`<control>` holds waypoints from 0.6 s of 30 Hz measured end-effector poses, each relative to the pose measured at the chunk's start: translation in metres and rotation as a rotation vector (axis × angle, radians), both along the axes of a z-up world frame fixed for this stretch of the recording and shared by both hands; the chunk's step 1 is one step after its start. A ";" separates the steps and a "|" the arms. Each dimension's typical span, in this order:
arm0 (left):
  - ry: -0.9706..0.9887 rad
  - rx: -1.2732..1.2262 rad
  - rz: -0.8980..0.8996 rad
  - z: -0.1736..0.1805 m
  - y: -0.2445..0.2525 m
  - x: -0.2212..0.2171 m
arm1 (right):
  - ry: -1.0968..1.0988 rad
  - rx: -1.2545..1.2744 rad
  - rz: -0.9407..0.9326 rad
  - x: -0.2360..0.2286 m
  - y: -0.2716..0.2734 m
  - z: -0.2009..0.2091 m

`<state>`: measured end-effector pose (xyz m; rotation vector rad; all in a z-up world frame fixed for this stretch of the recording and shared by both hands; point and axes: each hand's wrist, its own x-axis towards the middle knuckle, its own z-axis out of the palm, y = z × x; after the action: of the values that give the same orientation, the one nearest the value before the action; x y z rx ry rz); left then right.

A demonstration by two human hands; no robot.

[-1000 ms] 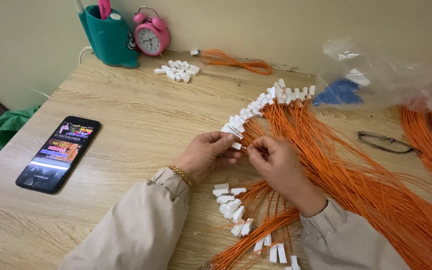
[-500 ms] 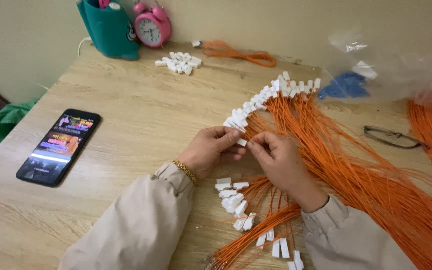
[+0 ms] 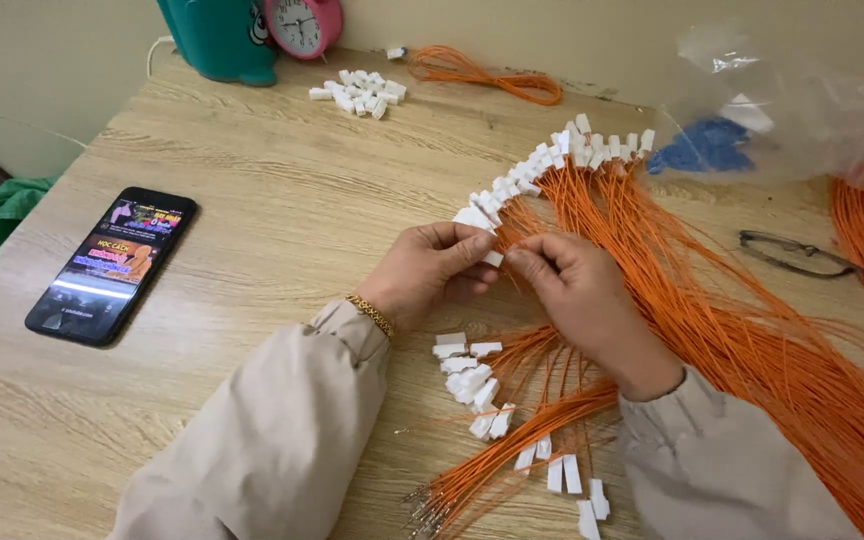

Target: The person repeatedly picks up small white plastic connectors and orange cables from a wooden table. They insert the connector onto the end of the cable and then place the assembled item back on the table. A smartphone is visible on the left side of the table.

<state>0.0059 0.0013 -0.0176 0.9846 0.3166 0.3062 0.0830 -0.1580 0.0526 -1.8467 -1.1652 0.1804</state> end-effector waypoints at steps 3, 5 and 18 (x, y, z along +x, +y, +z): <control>-0.010 0.043 0.038 -0.004 0.002 0.002 | -0.139 0.072 -0.031 0.000 -0.004 0.019; -0.016 0.034 0.052 -0.005 0.005 0.002 | -0.143 0.081 -0.019 -0.010 -0.006 0.030; -0.110 0.087 0.168 0.004 0.000 -0.005 | -0.123 -0.789 0.169 -0.024 -0.001 0.027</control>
<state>0.0004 0.0013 -0.0136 1.0246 0.2875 0.5290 0.0590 -0.1591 0.0799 -2.4535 -1.4642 0.7146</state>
